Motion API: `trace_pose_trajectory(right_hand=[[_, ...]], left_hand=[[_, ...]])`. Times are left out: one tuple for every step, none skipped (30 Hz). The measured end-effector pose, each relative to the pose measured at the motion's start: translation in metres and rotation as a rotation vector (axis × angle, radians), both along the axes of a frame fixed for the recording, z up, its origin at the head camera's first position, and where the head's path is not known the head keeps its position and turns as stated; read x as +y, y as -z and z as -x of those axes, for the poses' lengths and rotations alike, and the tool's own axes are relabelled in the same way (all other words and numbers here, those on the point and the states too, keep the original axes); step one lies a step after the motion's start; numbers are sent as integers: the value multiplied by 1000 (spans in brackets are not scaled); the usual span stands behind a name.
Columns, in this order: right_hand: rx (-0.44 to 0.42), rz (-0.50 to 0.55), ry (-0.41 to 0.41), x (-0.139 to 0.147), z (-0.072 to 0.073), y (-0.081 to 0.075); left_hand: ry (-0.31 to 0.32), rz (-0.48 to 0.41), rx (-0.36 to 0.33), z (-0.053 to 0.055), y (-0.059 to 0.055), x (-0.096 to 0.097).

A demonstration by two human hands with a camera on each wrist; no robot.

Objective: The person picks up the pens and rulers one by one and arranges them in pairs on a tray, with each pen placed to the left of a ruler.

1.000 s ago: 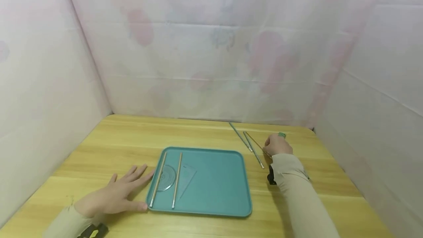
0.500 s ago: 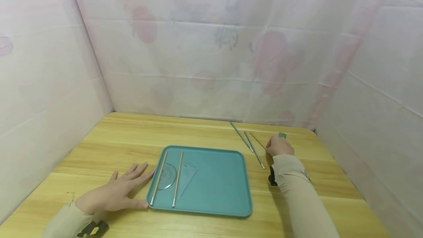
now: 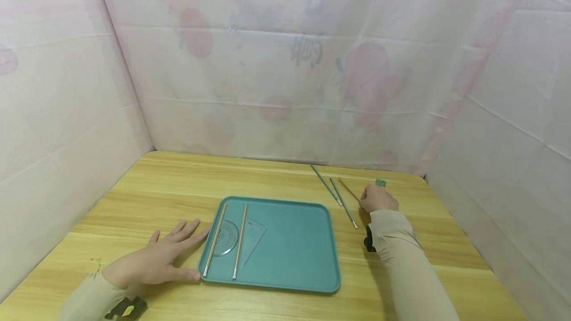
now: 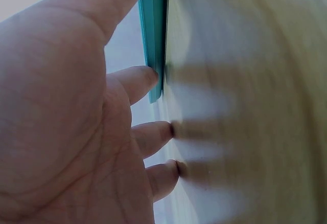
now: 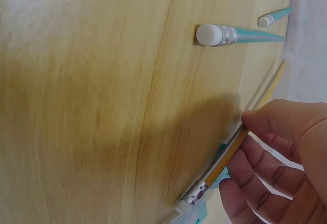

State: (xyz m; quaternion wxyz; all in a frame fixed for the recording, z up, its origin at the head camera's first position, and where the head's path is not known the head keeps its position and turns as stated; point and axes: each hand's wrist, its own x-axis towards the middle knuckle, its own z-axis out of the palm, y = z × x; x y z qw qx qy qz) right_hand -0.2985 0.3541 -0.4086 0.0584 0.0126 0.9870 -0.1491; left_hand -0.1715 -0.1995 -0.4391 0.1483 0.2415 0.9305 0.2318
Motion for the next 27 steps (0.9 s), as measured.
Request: trace_pose_trajectory(right_hand=[[3,1,0,0,-1,-1],[6,1,-2,0,-1,-2],[9,1,-4,-1,-1,-2],[10,2,-5,-1,-1,-2],[10,4,-3,-1,-1,-2],[11,5,-4,-1,-1,-2],[12,6,-6,-1,-1,-2],[13,8,-10,0,-1,-2],[12,13,-12,0,0,-1],[13,16,-16,0,0,-1],[14,18,-20,1,0,-1],[16,19,-27,1,0,-1],[16,22,-30,1,0,-1],[15,24,-35,1,0,-1],[16,27,-38,1,1,-1],[17,28,-41,1,0,-2],[18,30,-44,2,1,-1],[18,34,-46,2,1,-2],[16,41,-47,2,0,-2],[14,48,-47,2,0,-2],[12,54,-46,2,0,-2],[7,62,-45,2,0,-2],[3,69,-44,2,1,-1],[-1,78,-43,2,1,-1],[-5,87,-41,2,1,0],[-7,95,-39,2,1,0],[-8,102,-37,2,1,0]], left_hand=[[0,-1,0,0,0,0],[-1,-2,-1,0,0,0],[-1,-5,-6,0,0,0],[-2,-6,-6,0,0,0],[-2,-7,-6,0,0,0],[-3,-8,-6,0,0,1],[-3,-7,-5,0,0,1],[-4,-6,-5,0,1,1],[-5,-5,-4,0,1,1],[-6,-4,-5,0,1,1],[-5,-2,-3,1,1,1],[-5,0,-1,1,1,1],[-5,3,1,1,1,1],[-5,4,2,2,2,1],[-6,3,0,2,1,1],[-6,4,-1,2,1,1],[-5,4,1,2,1,1],[-6,4,0,2,1,1],[-6,4,0,2,1,1],[-6,4,-1,2,1,2],[-6,4,-1,2,1,2],[-5,5,1,3,1,2],[-5,6,3,3,1,2],[-6,7,3,3,1,2],[-6,7,1,3,1,2],[-7,7,1,3,1,1],[-8,6,-1,2,1,1]])
